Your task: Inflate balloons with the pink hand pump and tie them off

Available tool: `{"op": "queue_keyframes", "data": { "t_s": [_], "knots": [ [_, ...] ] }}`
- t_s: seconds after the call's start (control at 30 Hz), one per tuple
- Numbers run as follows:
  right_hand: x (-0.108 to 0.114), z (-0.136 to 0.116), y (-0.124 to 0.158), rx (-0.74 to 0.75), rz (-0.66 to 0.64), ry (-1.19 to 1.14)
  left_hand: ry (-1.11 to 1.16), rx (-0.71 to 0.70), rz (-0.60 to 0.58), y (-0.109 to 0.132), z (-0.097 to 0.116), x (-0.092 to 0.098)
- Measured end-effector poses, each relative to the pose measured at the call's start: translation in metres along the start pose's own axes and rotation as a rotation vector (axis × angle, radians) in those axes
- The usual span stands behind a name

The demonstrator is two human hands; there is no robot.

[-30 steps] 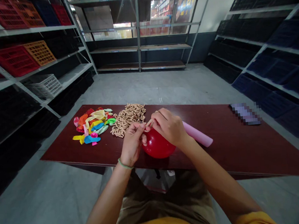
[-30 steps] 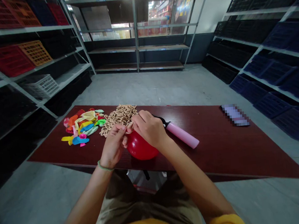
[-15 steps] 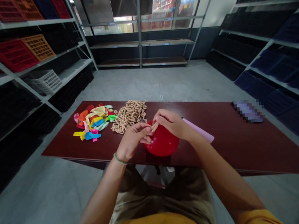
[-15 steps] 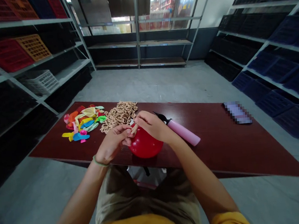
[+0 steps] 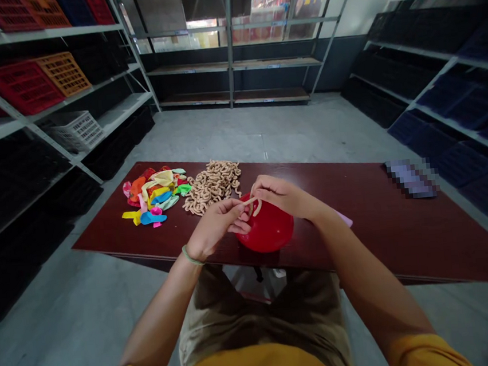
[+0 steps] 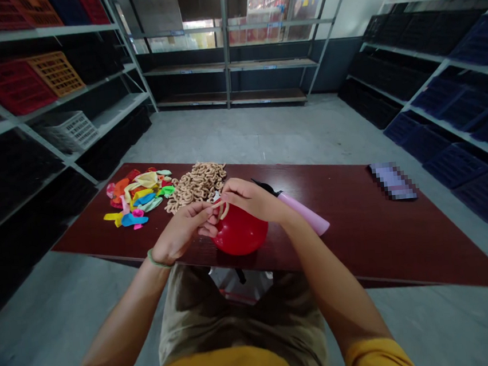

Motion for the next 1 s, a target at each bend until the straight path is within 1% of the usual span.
{"op": "queue_keyframes", "data": {
  "t_s": [0.07,0.13,0.2,0.27,0.37,0.47,0.53,0.67,0.77,0.9,1.0],
  "knots": [
    [0.003,-0.009,0.001,0.067,0.018,0.148,0.024,-0.008,0.035,-0.001,-0.002,0.002],
    [0.006,-0.017,0.006,0.091,0.029,0.223,0.052,-0.011,0.060,-0.002,-0.004,0.003],
    [0.011,-0.020,0.015,0.063,0.057,0.211,0.103,-0.021,0.094,-0.002,-0.006,0.006],
    [0.017,-0.021,0.027,0.004,0.095,0.192,0.164,-0.030,0.127,-0.002,-0.008,0.009],
    [0.023,-0.023,0.045,-0.067,0.115,0.272,0.227,-0.017,0.154,-0.002,-0.013,0.012],
    [0.025,-0.033,0.050,-0.066,0.117,0.337,0.236,-0.001,0.163,-0.002,-0.016,0.011],
    [0.024,-0.041,0.043,-0.042,0.125,0.310,0.222,-0.005,0.158,-0.002,-0.015,0.007],
    [0.013,-0.051,0.018,0.022,0.111,0.225,0.170,-0.013,0.114,-0.001,-0.012,-0.007],
    [0.008,-0.046,0.003,0.024,0.119,0.162,0.122,-0.030,0.088,0.001,-0.012,-0.013],
    [0.011,-0.039,-0.006,0.050,0.173,0.166,0.068,-0.038,0.054,0.004,-0.015,-0.018],
    [0.007,-0.037,-0.012,0.080,0.122,0.180,0.053,-0.005,0.028,0.005,-0.020,-0.022]
  ]
}}
Point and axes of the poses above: each hand's wrist, its own y-axis away from the middle knuckle, its own x-axis out of the back of the hand, z = x × y, the point moved 9 cm from there along -y, towards the middle knuckle, and after that the axes turned 1 degree about x, right-handed, at the moved point
